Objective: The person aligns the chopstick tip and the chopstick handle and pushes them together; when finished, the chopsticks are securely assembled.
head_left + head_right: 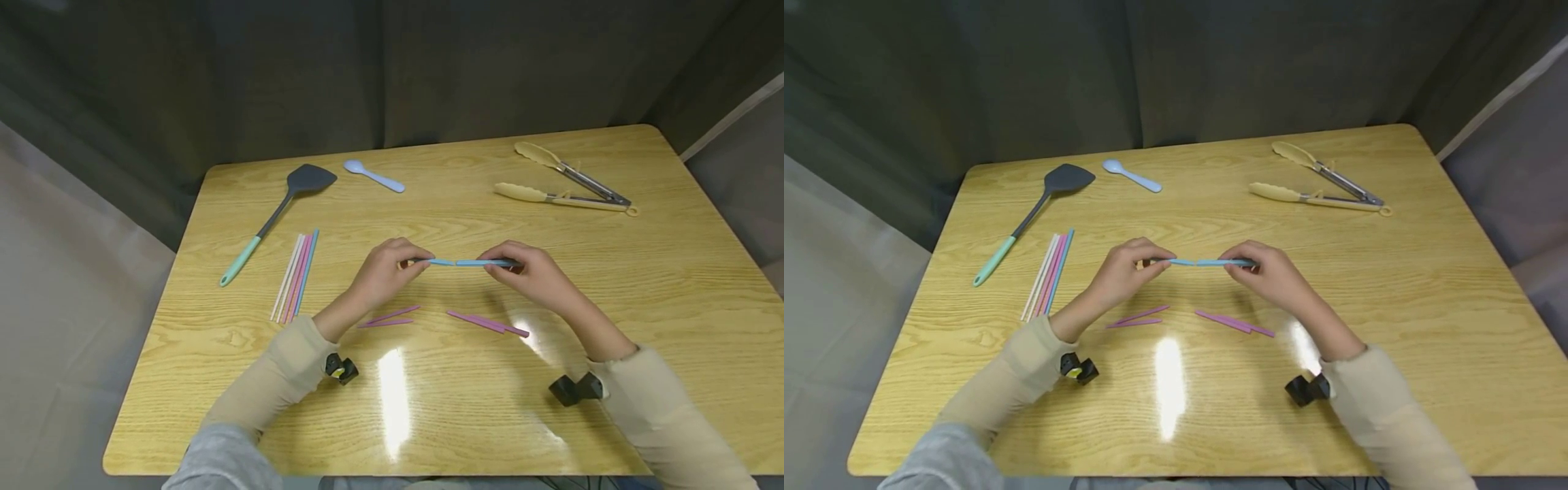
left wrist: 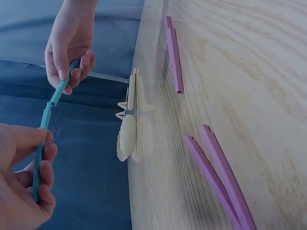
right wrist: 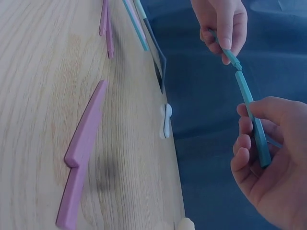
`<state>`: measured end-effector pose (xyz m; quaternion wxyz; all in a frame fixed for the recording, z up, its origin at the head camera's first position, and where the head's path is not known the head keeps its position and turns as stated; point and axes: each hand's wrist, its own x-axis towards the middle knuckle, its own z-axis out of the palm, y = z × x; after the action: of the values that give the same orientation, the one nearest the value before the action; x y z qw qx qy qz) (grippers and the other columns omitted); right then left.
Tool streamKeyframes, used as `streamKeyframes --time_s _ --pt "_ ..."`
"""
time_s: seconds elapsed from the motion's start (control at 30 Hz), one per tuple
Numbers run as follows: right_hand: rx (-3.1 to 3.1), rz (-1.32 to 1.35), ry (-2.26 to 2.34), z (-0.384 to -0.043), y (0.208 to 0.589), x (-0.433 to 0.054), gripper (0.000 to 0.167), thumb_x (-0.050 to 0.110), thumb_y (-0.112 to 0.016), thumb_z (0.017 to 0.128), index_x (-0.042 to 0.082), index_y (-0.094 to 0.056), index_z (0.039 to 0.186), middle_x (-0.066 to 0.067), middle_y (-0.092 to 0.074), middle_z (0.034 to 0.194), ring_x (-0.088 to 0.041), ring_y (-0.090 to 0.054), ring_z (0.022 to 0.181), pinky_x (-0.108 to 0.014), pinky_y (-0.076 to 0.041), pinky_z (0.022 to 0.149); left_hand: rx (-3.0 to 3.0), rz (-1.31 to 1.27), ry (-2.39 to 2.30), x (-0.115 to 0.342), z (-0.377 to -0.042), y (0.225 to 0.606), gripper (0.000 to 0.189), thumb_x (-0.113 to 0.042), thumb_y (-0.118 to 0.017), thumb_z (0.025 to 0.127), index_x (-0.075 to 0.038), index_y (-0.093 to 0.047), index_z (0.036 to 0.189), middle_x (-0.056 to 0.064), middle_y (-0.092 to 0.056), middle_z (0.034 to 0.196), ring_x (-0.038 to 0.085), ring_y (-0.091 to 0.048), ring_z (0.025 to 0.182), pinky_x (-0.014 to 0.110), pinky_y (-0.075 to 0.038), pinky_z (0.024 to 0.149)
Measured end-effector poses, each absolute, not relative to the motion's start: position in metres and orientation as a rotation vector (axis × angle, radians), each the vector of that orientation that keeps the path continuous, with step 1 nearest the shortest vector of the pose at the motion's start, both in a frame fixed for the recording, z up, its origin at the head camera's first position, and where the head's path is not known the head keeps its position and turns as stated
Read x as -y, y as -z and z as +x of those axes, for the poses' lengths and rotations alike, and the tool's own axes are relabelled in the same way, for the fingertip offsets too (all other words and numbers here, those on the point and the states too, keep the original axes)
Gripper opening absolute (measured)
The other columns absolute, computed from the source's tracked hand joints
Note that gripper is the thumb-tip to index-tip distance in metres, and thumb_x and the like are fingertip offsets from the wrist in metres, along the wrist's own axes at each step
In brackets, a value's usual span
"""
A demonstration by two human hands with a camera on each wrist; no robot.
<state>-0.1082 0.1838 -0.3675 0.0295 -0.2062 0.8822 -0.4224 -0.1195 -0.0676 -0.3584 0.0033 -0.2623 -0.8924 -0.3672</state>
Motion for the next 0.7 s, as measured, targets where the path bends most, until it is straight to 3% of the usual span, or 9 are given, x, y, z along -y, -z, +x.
streamKeyframes --time_s 0.7 --pt "-2.774 -0.685 1.389 -0.1043 0.3658 -0.1769 0.011 0.007 -0.062 0.084 0.004 -0.067 0.093 -0.004 -0.062 0.081 -0.004 -0.053 0.067 -0.021 -0.047 0.058 2.769 -0.756 1.292 0.0621 -0.1151 0.3595 0.013 -0.015 -0.062 0.085 -0.006 -0.069 0.092 -0.001 -0.057 0.079 0.009 -0.046 0.066 0.019 -0.038 0.056"
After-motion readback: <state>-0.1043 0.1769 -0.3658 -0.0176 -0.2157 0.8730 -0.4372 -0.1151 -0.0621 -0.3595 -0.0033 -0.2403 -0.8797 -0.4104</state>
